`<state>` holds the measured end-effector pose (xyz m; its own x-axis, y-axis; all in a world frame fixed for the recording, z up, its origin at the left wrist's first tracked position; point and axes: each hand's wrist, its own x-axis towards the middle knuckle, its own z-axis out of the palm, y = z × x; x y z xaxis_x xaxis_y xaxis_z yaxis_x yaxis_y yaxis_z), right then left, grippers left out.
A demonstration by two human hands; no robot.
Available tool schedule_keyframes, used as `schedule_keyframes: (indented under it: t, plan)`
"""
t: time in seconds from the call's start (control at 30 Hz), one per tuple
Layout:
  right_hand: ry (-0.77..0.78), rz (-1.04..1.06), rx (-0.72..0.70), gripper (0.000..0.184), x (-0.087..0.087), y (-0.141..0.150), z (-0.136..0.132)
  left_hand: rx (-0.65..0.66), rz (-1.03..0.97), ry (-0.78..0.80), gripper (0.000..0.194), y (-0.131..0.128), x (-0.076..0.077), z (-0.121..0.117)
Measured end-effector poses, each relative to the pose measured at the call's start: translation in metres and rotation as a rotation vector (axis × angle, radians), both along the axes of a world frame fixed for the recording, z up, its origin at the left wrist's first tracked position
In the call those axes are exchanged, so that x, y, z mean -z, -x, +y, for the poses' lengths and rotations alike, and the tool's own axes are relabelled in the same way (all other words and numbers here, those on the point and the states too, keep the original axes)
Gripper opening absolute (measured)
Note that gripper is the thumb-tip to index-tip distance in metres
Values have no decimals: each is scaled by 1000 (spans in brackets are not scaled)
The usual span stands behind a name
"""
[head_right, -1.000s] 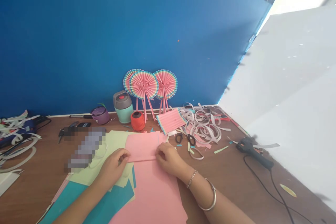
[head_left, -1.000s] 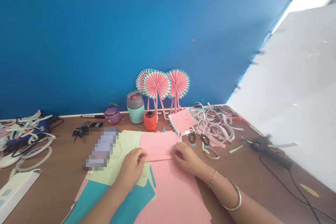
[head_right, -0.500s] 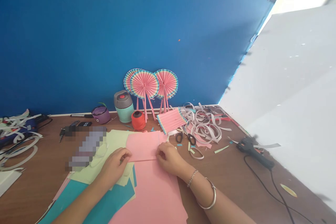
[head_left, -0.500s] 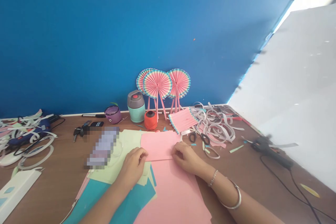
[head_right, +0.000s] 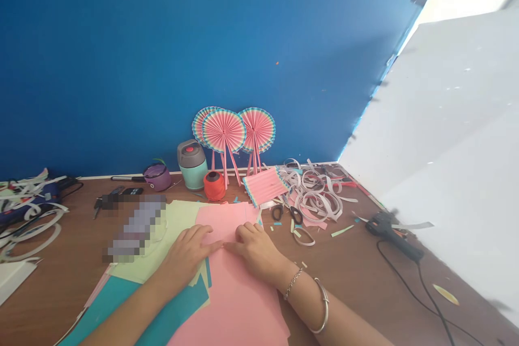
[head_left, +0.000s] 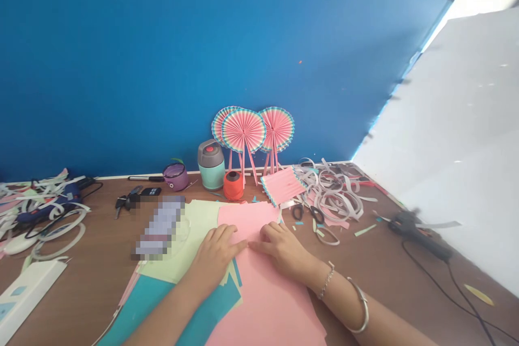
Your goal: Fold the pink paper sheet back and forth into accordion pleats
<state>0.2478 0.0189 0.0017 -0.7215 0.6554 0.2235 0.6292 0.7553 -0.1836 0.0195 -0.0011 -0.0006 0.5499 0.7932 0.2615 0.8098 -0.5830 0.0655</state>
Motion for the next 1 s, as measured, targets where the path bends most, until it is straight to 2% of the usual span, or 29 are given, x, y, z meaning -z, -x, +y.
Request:
schedule_keyframes:
  t: [0.13,0.37,0.53,0.7,0.8,0.87,0.93,1.0]
  plan:
    - [-5,-16,26,33,-2,-2,1,21,32,-7,56,1,-1,2]
    - [78,16,104,34,-12,-20,0,28,-80,-9,54,15,-3,4]
    - [30,13,56,28,-11,-20,0,-102,-136,-55,36,32,-8,5]
    - [-103,14,28,24,-3,-21,2,-251,-350,-137,32,32,-12,4]
    - [-110,138,-1,25,0,-22,5,-208,-488,-134,32,24,-9,1]
    - [-95,315,-23,26,-1,-21,6,-115,-553,-81,32,19,-6,-3]
    - [-58,510,-38,25,-3,-18,6,-28,-621,48,31,14,-5,-7]
    - [-26,636,-58,24,-6,-13,3,-51,-663,248,30,7,-4,-11]
